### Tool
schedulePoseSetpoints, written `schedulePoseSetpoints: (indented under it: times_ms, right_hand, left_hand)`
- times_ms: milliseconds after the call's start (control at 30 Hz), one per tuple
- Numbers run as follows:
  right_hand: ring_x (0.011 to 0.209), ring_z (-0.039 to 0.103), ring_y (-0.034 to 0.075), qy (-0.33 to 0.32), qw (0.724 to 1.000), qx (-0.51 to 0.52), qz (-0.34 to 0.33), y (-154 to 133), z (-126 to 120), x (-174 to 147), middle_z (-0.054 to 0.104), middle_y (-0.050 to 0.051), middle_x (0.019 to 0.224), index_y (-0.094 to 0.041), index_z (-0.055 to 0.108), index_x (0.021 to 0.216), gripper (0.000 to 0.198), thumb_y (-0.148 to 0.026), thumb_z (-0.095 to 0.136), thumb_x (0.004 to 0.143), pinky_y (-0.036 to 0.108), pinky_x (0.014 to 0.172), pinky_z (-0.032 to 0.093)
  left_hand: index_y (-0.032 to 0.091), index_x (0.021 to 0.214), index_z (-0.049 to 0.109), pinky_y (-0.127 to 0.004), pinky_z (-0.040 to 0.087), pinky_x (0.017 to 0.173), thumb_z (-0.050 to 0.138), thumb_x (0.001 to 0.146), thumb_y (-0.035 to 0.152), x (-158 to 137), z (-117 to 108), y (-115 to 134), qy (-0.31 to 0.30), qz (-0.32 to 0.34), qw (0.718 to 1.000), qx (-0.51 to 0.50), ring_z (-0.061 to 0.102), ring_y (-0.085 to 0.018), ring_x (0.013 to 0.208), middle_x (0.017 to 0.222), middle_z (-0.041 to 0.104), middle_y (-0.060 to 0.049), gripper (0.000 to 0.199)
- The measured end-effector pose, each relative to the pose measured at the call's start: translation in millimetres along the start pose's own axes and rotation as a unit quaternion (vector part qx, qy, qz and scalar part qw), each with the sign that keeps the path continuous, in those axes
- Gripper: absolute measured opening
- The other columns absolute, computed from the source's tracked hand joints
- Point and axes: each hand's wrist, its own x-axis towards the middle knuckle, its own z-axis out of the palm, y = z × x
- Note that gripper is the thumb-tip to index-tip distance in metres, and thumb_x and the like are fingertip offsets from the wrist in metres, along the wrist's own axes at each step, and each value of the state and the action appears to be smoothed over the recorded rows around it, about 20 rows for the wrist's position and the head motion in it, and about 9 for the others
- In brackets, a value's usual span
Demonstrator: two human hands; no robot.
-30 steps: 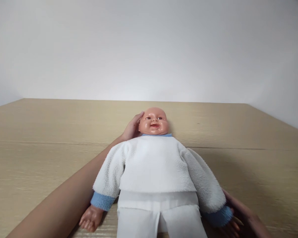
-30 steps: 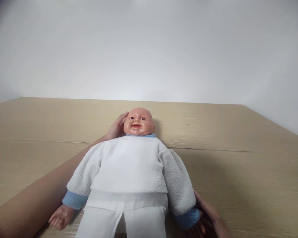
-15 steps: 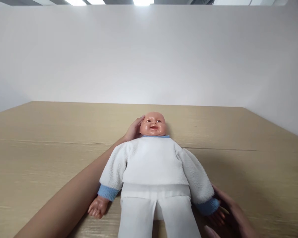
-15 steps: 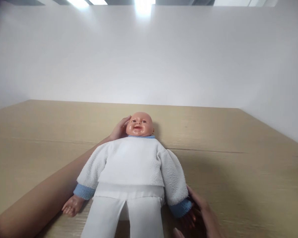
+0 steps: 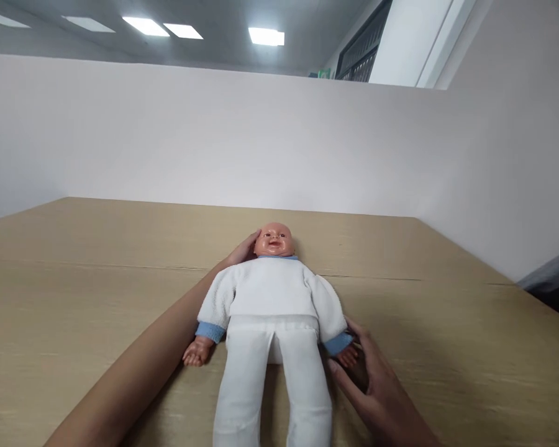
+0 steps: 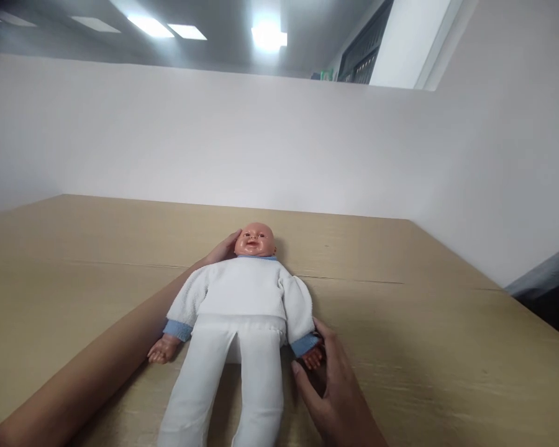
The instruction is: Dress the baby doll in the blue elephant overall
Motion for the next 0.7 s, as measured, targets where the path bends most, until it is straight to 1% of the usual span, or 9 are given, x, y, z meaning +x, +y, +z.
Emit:
schedulePoseSetpoints:
  times_ms: [100,200,300,400,467,533,600,633,700]
  right_hand:
    - [0.135,0.065,0.033,0.019,1.000,-0.007,-0.011,0.7,4.4,-0.4,0.065,0.015,0.146,-0.026,0.046,0.153,0.060,-0.045,0.062,0.098,0.053,0.116,0.054]
    - [0.135,0.063,0.034,0.049,0.998,-0.009,-0.035,4.6,8.8,0.2,0.064,0.015,0.144,-0.024,0.048,0.150,0.058,-0.043,0.062,0.097,0.055,0.117,0.051]
    - [0.134,0.062,0.034,0.071,0.996,0.008,-0.057,14.4,12.8,4.2,0.063,0.016,0.143,-0.023,0.050,0.150,0.061,-0.041,0.065,0.094,0.057,0.117,0.050]
    - [0.137,0.063,0.033,0.064,0.992,0.096,-0.044,25.2,15.8,10.1,0.060,0.017,0.150,-0.022,0.048,0.153,0.070,-0.042,0.071,0.090,0.057,0.121,0.049]
    - [0.143,0.060,0.034,0.048,0.979,0.198,-0.001,27.2,16.7,7.1,0.056,0.019,0.157,-0.022,0.046,0.155,0.079,-0.045,0.077,0.086,0.057,0.125,0.045]
    - [0.151,0.053,0.036,0.049,0.956,0.283,0.053,23.8,16.6,-11.2,0.051,0.021,0.164,-0.023,0.044,0.156,0.091,-0.049,0.084,0.079,0.057,0.128,0.041]
    - [0.156,0.048,0.037,0.069,0.942,0.316,0.085,18.8,16.4,-50.3,0.048,0.021,0.166,-0.025,0.042,0.159,0.096,-0.051,0.086,0.078,0.057,0.128,0.042]
    - [0.155,0.049,0.036,0.081,0.942,0.315,0.087,17.5,16.4,-77.3,0.049,0.020,0.166,-0.026,0.042,0.160,0.093,-0.052,0.084,0.082,0.056,0.126,0.045]
    - [0.149,0.057,0.034,0.118,0.951,0.278,0.064,20.6,16.1,-140.0,0.056,0.017,0.161,-0.029,0.047,0.159,0.072,-0.052,0.071,0.095,0.054,0.120,0.053]
  left_hand:
    - [0.011,0.136,0.072,-0.050,0.045,0.125,0.067,0.097,0.055,-12.8,-2.0,-2.1,0.026,0.034,0.999,0.020,0.063,-0.037,0.142,0.145,0.072,-0.019,0.059]
    - [0.021,0.135,0.073,-0.040,0.041,0.128,0.073,0.095,0.045,-32.6,-2.1,-2.8,0.077,0.100,0.991,0.032,0.056,-0.028,0.150,0.154,0.067,-0.009,0.047]
    - [0.020,0.131,0.074,-0.040,0.040,0.129,0.078,0.091,0.042,-61.7,2.3,-6.1,0.123,0.133,0.982,0.058,0.053,-0.029,0.152,0.157,0.065,-0.009,0.046]
    - [0.017,0.128,0.076,-0.044,0.042,0.127,0.081,0.086,0.044,-99.2,9.2,-16.6,0.170,0.144,0.970,0.094,0.056,-0.035,0.148,0.150,0.070,-0.013,0.050]
    - [0.017,0.131,0.074,-0.043,0.044,0.124,0.079,0.087,0.051,-126.3,13.4,-26.1,0.206,0.153,0.959,0.117,0.057,-0.036,0.147,0.150,0.070,-0.013,0.056]
    - [0.016,0.137,0.070,-0.042,0.044,0.124,0.073,0.090,0.057,-154.7,18.5,-34.4,0.244,0.168,0.944,0.143,0.055,-0.035,0.148,0.155,0.066,-0.014,0.062]
    - [0.014,0.142,0.066,-0.044,0.042,0.125,0.069,0.092,0.058,-187.2,28.0,-41.3,0.288,0.183,0.923,0.180,0.054,-0.035,0.149,0.157,0.064,-0.016,0.067]
    - [0.013,0.142,0.065,-0.047,0.040,0.125,0.070,0.092,0.057,-206.2,35.6,-45.4,0.311,0.187,0.909,0.204,0.054,-0.036,0.147,0.154,0.065,-0.018,0.068]
    - [0.011,0.136,0.068,-0.056,0.036,0.126,0.075,0.089,0.055,-251.3,57.4,-59.6,0.361,0.191,0.874,0.265,0.054,-0.041,0.144,0.145,0.069,-0.021,0.065]
